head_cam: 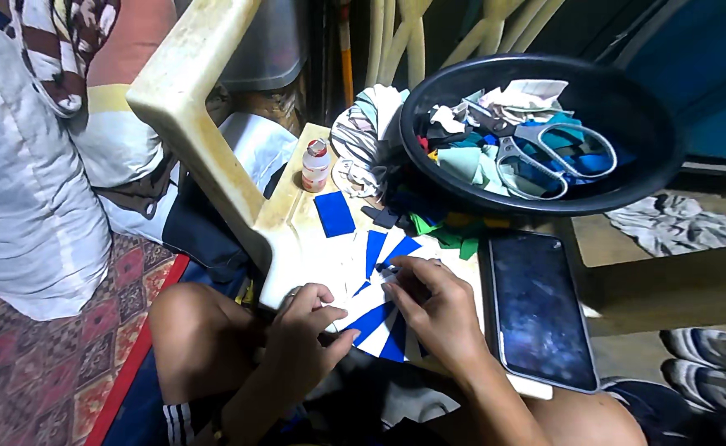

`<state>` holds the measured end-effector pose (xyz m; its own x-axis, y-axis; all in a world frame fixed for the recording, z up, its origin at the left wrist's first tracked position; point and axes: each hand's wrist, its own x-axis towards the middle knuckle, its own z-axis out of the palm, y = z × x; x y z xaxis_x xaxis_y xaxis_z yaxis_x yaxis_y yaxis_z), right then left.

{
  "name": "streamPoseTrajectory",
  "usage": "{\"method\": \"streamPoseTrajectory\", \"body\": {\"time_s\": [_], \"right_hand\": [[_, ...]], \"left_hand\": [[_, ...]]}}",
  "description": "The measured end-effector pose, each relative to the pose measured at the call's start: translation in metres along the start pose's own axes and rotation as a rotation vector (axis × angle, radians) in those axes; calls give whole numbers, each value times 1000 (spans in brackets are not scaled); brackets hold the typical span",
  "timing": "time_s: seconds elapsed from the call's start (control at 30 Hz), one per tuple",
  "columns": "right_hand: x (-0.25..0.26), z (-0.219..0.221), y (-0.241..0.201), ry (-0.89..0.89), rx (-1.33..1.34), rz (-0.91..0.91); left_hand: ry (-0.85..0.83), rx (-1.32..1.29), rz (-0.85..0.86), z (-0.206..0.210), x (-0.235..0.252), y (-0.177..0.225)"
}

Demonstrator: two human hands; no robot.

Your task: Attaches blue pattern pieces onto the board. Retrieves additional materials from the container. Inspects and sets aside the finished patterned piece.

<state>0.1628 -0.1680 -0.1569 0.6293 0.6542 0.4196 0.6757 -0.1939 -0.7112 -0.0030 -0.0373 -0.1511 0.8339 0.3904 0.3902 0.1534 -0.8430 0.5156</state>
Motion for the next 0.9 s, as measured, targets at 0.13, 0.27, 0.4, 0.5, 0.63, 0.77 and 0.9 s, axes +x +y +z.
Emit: {"method": "streamPoseTrajectory", "body": {"time_s": [0.13,0.27,0.4,0.5,0.63,0.77,0.9], "right_hand": [[0,0,-4,72,-48,-81],[-3,4,-14,-14,108,-176],[-7,14,-13,-94,13,-169],[-7,16,-12,-76,-4,-159],[-9,21,-8,-40,-13,-169],[-12,26,-7,0,-52,-199],[-13,28,-8,2,-70,-203]], "left_hand": [[-19,0,10,-1,1,-3],[-17,5,6,0,2,-4],[-4,3,6,1,1,-6],[17,-29,10,0,2,-9],[9,-83,16,-3,2,-12],[-15,-97,13,-7,3,-10],[-109,-167,-9,-22,29,-17]]}}
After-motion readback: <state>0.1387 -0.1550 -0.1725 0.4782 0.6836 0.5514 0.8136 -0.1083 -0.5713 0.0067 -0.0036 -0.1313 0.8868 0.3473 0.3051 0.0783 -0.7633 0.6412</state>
